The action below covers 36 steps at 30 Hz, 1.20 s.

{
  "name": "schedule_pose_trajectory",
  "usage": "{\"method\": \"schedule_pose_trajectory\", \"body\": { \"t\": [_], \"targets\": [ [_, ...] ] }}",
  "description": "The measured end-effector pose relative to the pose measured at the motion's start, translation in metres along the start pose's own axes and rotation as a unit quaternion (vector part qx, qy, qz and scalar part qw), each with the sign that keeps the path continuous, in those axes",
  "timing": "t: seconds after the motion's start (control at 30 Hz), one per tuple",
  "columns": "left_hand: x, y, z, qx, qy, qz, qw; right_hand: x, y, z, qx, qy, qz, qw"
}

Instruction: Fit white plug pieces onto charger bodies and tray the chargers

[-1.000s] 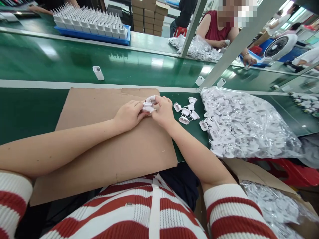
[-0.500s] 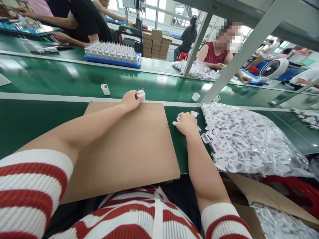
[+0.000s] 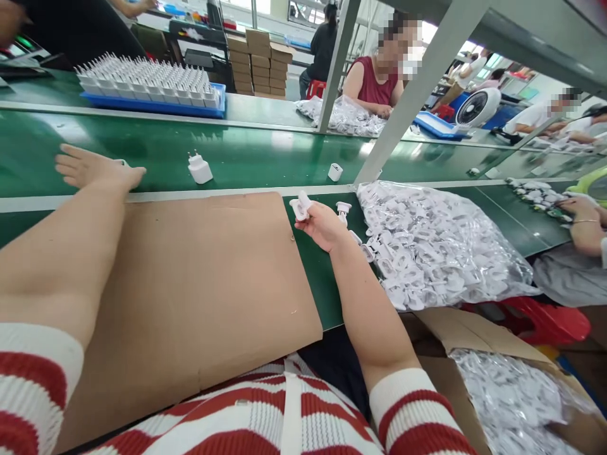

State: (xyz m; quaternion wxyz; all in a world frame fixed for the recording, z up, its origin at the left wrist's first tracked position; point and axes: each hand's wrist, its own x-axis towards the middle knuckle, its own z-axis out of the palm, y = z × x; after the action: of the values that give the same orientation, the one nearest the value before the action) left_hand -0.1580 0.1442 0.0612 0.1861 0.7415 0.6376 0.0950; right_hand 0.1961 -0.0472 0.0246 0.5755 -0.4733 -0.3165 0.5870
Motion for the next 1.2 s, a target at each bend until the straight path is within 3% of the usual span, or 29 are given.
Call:
{"method": "schedule_pose_trajectory", "body": {
  "t": [0.03,0.1,0.13,0.17,0.23,0.3,0.4,0.47,0.57,0.67,0.8,0.9,1.03,1.1,1.2],
  "targets": [
    [-0.002,-0.008,0.0,-0.011,0.02,-0.049,0.999,-0.001,0.0,0.001,0.015,-0.013,0.004,1.0],
    [-0.004,-0.021,0.004,-0.05,0.111,-0.158,0.98,-0.003,0.0,0.001,0.027,-0.041,0.007,0.999],
    [-0.005,-0.026,0.006,-0.074,0.158,-0.18,0.968,-0.004,0.001,0.001,0.024,-0.051,0.002,0.998],
    [-0.007,-0.029,0.009,-0.096,0.205,-0.171,0.959,-0.004,0.002,0.001,0.016,-0.054,-0.01,0.998],
    [-0.015,-0.026,0.016,-0.118,0.287,-0.094,0.946,-0.005,0.006,0.003,-0.011,-0.041,-0.048,0.998],
    [-0.033,-0.008,0.028,-0.103,0.319,0.002,0.942,-0.006,0.011,0.006,-0.044,-0.025,-0.077,0.996],
    [-0.076,0.039,0.057,-0.115,0.259,0.087,0.955,-0.007,0.017,0.013,-0.056,-0.032,-0.084,0.994],
    [-0.107,0.071,0.081,-0.178,0.136,0.14,0.964,-0.007,0.019,0.017,-0.043,-0.032,-0.087,0.995],
    [-0.138,0.098,0.111,-0.207,0.034,0.205,0.956,-0.008,0.02,0.018,-0.055,-0.015,-0.107,0.993],
    [-0.148,0.103,0.127,-0.223,-0.031,0.229,0.947,-0.008,0.021,0.017,-0.108,0.003,-0.136,0.985],
    [-0.147,0.101,0.129,-0.282,-0.082,0.203,0.934,-0.012,0.019,0.019,-0.131,0.017,-0.169,0.977],
    [-0.147,0.101,0.125,-0.293,-0.103,0.188,0.932,-0.021,0.016,0.026,-0.141,-0.02,-0.153,0.978],
    [-0.146,0.1,0.126,-0.323,-0.105,0.22,0.914,-0.034,0.013,0.032,-0.185,-0.096,-0.118,0.971],
    [-0.145,0.098,0.128,-0.324,-0.096,0.234,0.912,-0.038,0.014,0.032,-0.269,-0.08,-0.164,0.946],
    [-0.144,0.098,0.129,-0.307,-0.085,0.25,0.914,-0.04,0.016,0.033,-0.459,-0.05,-0.266,0.846]
  ]
}}
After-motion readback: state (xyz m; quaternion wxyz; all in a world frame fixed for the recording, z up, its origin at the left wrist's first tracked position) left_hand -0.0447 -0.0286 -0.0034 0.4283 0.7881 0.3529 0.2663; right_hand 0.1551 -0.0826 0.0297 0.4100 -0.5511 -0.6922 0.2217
